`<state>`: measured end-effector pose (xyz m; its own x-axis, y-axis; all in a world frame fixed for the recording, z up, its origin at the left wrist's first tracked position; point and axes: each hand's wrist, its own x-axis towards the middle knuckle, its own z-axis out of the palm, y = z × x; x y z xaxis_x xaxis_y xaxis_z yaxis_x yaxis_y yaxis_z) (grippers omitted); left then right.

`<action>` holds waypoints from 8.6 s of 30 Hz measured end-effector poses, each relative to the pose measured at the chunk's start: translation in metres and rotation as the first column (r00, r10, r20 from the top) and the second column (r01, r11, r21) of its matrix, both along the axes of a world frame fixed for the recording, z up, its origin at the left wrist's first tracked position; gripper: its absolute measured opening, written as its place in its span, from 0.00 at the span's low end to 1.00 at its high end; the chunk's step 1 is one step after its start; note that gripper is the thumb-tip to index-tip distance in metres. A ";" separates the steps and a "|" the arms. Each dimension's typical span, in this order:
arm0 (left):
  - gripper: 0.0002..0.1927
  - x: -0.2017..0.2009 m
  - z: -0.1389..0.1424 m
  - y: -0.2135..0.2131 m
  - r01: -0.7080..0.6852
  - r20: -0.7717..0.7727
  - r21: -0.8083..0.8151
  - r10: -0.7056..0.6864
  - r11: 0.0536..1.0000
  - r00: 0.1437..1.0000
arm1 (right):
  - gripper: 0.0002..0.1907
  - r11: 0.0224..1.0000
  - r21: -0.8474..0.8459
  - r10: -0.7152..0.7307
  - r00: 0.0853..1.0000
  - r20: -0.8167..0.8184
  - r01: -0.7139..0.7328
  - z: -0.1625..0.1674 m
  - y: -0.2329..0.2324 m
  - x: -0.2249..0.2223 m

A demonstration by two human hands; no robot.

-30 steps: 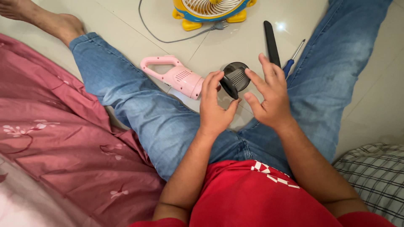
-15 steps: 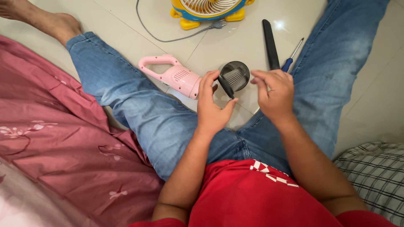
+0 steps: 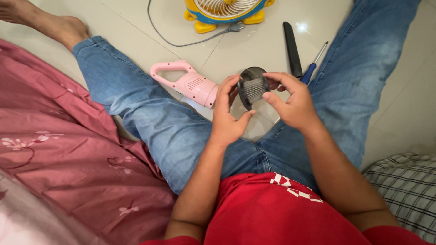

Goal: The person lies on the floor and services a pink handheld vacuum cleaner. They detach the nozzle attachment, open the dust canister, remove the cylindrical filter, handle and reseat the filter and canister components, and reattach parts by hand.

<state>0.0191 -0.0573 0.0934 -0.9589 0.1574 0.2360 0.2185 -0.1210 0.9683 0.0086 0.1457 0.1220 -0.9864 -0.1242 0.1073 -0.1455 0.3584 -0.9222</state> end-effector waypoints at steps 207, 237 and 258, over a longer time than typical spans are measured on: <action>0.42 -0.035 0.019 0.001 -0.151 -0.241 -0.420 0.051 0.895 0.969 | 0.38 0.889 0.445 0.071 0.928 -0.365 0.107 0.007 -0.011 0.019; 0.36 -0.030 0.019 0.006 -0.228 -0.438 -0.459 0.004 0.858 0.899 | 0.37 0.931 0.226 -0.237 0.945 -0.224 0.287 0.015 -0.028 0.006; 0.46 -0.014 0.015 0.018 -0.215 -0.177 -0.353 0.161 0.911 0.971 | 0.36 0.940 0.152 -0.259 0.929 -0.264 0.305 0.006 -0.035 0.018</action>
